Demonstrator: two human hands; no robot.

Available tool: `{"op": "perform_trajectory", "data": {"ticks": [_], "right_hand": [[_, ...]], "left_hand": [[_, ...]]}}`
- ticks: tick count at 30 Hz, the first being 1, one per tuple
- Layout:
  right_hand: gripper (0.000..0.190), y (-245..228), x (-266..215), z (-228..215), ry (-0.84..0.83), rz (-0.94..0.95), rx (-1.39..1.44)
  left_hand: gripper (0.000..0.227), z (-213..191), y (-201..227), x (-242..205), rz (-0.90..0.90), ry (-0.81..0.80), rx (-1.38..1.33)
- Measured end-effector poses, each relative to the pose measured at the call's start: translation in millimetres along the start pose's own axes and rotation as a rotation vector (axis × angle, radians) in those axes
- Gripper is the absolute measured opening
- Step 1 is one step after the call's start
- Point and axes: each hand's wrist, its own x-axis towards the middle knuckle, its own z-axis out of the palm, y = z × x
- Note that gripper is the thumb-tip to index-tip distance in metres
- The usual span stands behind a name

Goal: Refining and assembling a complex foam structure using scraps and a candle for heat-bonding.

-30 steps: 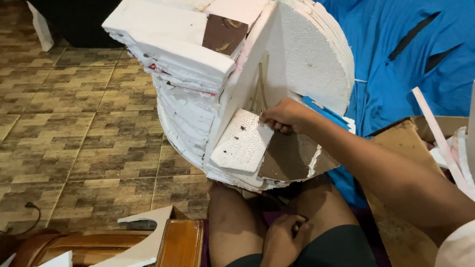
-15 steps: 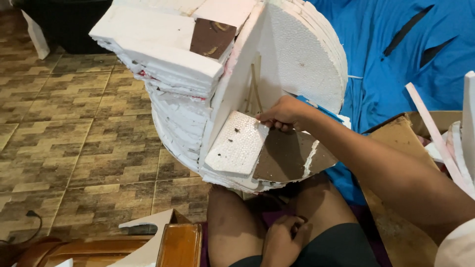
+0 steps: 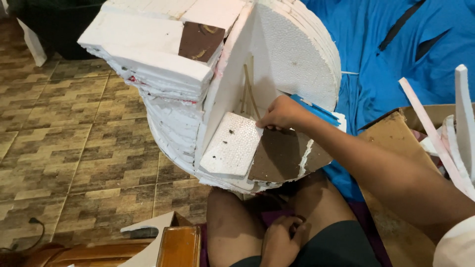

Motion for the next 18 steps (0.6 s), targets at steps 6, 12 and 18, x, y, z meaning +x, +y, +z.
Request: {"op": "perform_trajectory", "data": {"ticks": [6,12,18], "right_hand": [[0.018,-32.3,-15.6,-34.6,0.221,-0.165,-0.078],[0.025,-16.3,21.4,-33.0,0.074,-0.326,-0.406],[0.032,-16.6,68.2,-15.5,-0.159,-0.312,-0.572]], "left_hand": [[0.040,2.7,-6.1,-1.0,0.074,0.074,-0.074],[0.041,-9.8,15.5,5.7,-0.169,-0.117,0.005],[0.027,13.7,-13.5,16.1,-0.190,-0.036,0.061]]}}
